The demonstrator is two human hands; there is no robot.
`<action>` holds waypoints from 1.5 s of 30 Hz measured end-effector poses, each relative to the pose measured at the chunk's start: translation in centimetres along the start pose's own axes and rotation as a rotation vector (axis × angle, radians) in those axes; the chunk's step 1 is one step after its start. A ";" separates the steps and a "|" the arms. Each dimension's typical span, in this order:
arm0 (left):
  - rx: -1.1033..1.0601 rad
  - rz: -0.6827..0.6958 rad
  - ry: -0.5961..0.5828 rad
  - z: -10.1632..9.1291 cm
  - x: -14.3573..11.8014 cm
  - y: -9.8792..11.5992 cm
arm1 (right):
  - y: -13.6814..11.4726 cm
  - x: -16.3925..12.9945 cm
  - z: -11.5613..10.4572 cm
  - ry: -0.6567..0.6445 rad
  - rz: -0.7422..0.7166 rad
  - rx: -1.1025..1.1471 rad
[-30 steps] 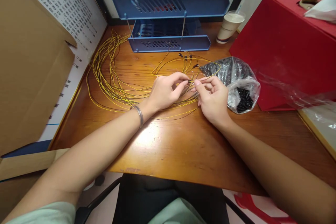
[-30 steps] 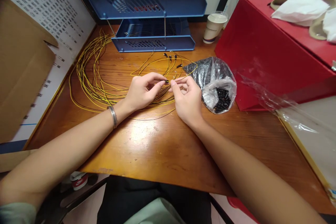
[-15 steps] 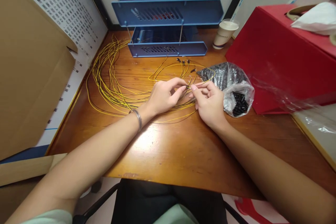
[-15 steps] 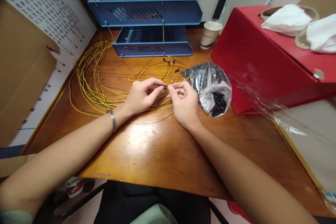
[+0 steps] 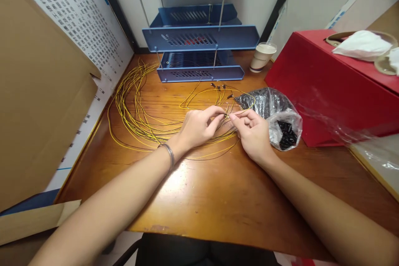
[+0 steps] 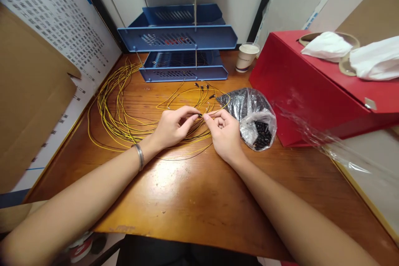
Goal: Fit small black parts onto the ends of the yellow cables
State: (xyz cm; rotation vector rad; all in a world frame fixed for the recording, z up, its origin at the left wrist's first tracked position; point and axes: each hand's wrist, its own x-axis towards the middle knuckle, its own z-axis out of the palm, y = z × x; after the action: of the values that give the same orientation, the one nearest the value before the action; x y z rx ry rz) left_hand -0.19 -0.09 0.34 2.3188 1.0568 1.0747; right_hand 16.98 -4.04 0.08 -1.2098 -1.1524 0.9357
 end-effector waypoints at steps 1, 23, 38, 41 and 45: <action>-0.002 0.006 -0.005 0.0 0.0 0.0 | 0.0 0.0 0.0 -0.003 -0.002 -0.006; -0.042 -0.001 0.000 0.0 -0.2 0.3 | 0.0 0.2 -0.5 0.016 0.030 0.091; -0.044 0.002 -0.045 0.0 -0.2 0.3 | 0.2 1.0 -1.5 0.024 -0.066 0.027; -0.040 0.013 -0.053 0.0 -0.2 0.4 | 0.3 0.9 -1.6 0.004 -0.133 -0.019; -0.045 0.011 -0.027 0.0 -0.2 0.5 | 0.3 0.7 -1.5 -0.011 -0.177 -0.036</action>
State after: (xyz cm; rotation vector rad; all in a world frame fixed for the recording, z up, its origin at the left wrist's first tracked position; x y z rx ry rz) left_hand -0.05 -0.55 0.58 2.3001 1.0012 1.0572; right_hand 18.63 -3.62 -0.05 -1.1126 -1.2679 0.7921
